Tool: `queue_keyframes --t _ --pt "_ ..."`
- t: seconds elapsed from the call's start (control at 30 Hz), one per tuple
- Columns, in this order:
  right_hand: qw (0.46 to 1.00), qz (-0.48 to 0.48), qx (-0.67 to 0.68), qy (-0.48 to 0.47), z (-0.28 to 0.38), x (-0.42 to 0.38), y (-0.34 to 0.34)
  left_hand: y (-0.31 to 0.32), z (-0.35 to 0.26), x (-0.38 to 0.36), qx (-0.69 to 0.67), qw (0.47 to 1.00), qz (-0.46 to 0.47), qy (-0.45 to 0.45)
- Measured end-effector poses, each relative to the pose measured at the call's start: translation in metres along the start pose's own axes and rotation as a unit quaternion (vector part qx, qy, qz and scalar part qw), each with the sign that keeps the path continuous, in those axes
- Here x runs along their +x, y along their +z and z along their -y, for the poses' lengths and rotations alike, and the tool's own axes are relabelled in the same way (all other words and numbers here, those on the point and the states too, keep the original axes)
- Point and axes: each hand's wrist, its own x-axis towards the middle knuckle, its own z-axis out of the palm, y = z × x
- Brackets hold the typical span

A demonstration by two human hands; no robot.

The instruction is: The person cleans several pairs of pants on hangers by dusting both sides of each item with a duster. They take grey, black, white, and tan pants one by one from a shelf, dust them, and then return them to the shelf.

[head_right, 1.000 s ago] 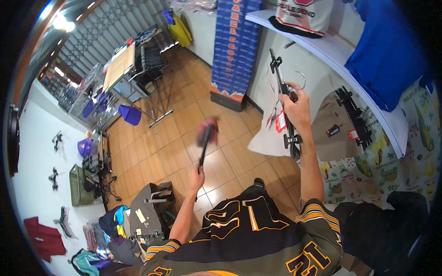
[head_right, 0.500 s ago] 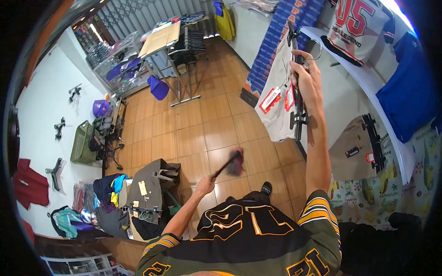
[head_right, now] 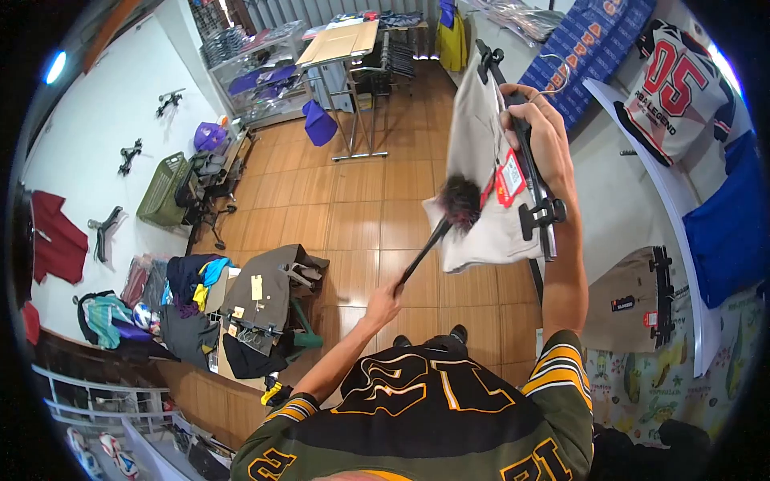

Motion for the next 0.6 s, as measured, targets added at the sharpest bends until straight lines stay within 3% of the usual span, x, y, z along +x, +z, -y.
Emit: queue_keyframes --t 0.17,0.2,0.27,0.3,0.33,0.4,0.47,0.53,0.6 --pt "0.997 0.035 0.056 0.027 -0.011 -0.001 -0.013 0.007 0.117 -0.021 0.05 0.99 0.027 -0.126" --pt "0.992 0.064 0.102 0.041 -0.009 -0.003 -0.013 0.0 0.117 -0.019 0.018 0.995 -0.024 -0.094" --pt "0.972 0.115 0.193 0.068 -0.001 -0.01 -0.011 -0.023 0.096 -0.009 -0.045 0.991 -0.12 -0.027" --pt "0.963 0.16 0.206 0.066 -0.007 -0.006 -0.018 -0.039 0.065 -0.003 -0.083 0.986 -0.138 -0.05" --pt "0.97 0.165 0.168 0.055 -0.009 -0.005 -0.02 -0.058 0.026 0.003 -0.12 0.977 -0.158 -0.073" --pt "0.98 0.176 0.091 0.032 -0.011 -0.005 -0.017 -0.074 -0.029 0.012 -0.196 0.953 -0.23 -0.006" --pt "0.979 0.187 0.082 0.027 -0.005 -0.008 -0.012 -0.076 -0.069 0.018 -0.214 0.944 -0.247 0.036" --pt "0.979 0.193 0.064 0.004 -0.001 -0.011 -0.01 -0.05 -0.064 0.03 -0.184 0.93 -0.257 0.187" --pt "0.975 0.214 0.059 0.001 0.009 -0.012 -0.015 -0.031 -0.047 0.033 -0.043 0.975 -0.139 0.169"
